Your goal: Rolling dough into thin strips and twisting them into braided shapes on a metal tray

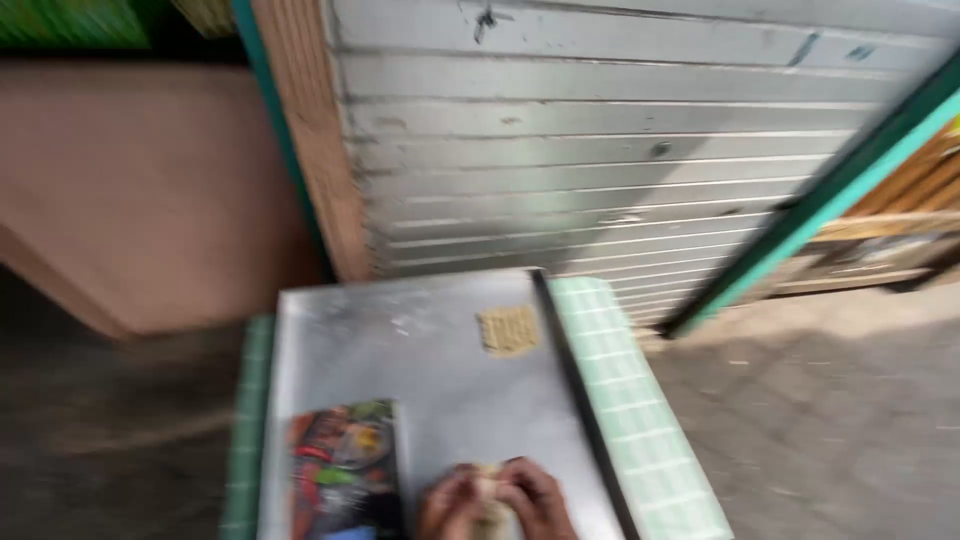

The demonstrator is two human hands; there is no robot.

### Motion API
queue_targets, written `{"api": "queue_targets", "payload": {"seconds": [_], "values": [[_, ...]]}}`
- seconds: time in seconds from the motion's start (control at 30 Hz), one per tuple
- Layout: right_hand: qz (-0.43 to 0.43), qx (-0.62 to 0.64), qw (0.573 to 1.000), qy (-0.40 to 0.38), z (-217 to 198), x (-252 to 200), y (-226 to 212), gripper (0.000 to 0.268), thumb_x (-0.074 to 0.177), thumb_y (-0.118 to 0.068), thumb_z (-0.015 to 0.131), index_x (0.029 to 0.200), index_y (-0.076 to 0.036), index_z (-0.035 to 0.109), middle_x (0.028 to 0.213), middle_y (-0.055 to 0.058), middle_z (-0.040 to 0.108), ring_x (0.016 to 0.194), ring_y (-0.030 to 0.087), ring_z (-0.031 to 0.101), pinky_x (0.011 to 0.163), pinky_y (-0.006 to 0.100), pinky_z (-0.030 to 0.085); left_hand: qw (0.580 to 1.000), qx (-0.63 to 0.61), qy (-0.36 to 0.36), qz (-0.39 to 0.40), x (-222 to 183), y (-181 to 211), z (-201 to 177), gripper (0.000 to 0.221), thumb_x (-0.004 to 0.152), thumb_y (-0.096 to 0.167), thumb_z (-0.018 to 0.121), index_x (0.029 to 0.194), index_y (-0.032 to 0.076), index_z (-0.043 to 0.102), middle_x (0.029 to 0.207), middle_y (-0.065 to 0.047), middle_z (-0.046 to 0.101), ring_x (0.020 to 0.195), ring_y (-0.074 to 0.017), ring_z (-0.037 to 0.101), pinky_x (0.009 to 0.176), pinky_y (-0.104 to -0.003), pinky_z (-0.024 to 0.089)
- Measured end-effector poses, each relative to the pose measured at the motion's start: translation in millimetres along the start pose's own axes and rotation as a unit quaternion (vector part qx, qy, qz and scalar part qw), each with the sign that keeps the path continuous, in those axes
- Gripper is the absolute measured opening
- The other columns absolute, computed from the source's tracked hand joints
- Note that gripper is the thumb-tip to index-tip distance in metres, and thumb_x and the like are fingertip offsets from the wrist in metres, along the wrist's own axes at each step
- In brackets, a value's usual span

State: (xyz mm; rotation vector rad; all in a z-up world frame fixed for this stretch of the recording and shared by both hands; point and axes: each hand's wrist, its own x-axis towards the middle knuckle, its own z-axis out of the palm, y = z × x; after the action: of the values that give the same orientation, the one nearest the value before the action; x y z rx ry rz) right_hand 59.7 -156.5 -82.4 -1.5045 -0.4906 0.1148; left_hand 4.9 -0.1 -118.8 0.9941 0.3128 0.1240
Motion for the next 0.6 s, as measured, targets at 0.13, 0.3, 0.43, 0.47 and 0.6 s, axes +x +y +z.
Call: {"api": "queue_targets", "payload": {"seconds": [0.13,0.3,0.43,0.47,0.6], "values": [[0.196,0.065,0.975,0.081,14,7,-33,0.018,0.092,-0.015,0.077,0.081,-0.001,0.075,0.073,0.005,0.068,0.067,0.014,0.056,0.064,0.028,0.041,0.996,-0.005,-0.046,0.081,-6,24,10,0.027,0.081,0.022,0.088,0.087,0.003,0.070,0.092,-0.006,0.067,0.077,-0.0175,0.064,0.070,-0.030,0.049],[0.261,-0.089,0.959,0.070,31,14,-80,0.038,0.086,-0.036,0.071,0.105,-0.007,0.086,0.090,0.004,0.080,0.081,0.014,0.064,0.072,0.031,0.054,0.997,0.037,0.067,0.006,-23,77,47,0.036,0.078,0.017,0.085,0.107,-0.001,0.076,0.097,-0.011,0.076,0.091,-0.0196,0.070,0.084,-0.030,0.055],[0.218,-0.115,0.968,0.039,28,9,-76,0.033,0.084,-0.036,0.075,0.104,-0.012,0.084,0.097,0.001,0.085,0.093,0.014,0.077,0.082,0.032,0.063,0.992,0.114,0.032,-0.046,-36,111,57,0.052,0.083,0.030,0.077,0.124,-0.001,0.074,0.105,-0.010,0.081,0.098,-0.0154,0.075,0.088,-0.026,0.060],[0.224,-0.119,0.967,0.035,24,4,-70,0.033,0.084,-0.036,0.075,0.104,-0.012,0.084,0.097,0.001,0.085,0.093,0.014,0.077,0.082,0.032,0.063,0.992,0.109,0.036,-0.051,-42,106,52,0.052,0.083,0.030,0.077,0.124,-0.001,0.074,0.105,-0.010,0.081,0.098,-0.0154,0.075,0.088,-0.026,0.060],[0.098,-0.199,0.975,-0.035,11,3,-56,0.036,0.092,-0.045,0.064,0.087,-0.013,0.079,0.077,-0.002,0.077,0.068,0.011,0.065,0.059,0.029,0.050,0.989,0.138,0.008,0.050,-43,76,34,0.034,0.088,0.029,0.075,0.107,0.000,0.076,0.117,-0.014,0.076,0.110,-0.0241,0.075,0.096,-0.032,0.063]]}}
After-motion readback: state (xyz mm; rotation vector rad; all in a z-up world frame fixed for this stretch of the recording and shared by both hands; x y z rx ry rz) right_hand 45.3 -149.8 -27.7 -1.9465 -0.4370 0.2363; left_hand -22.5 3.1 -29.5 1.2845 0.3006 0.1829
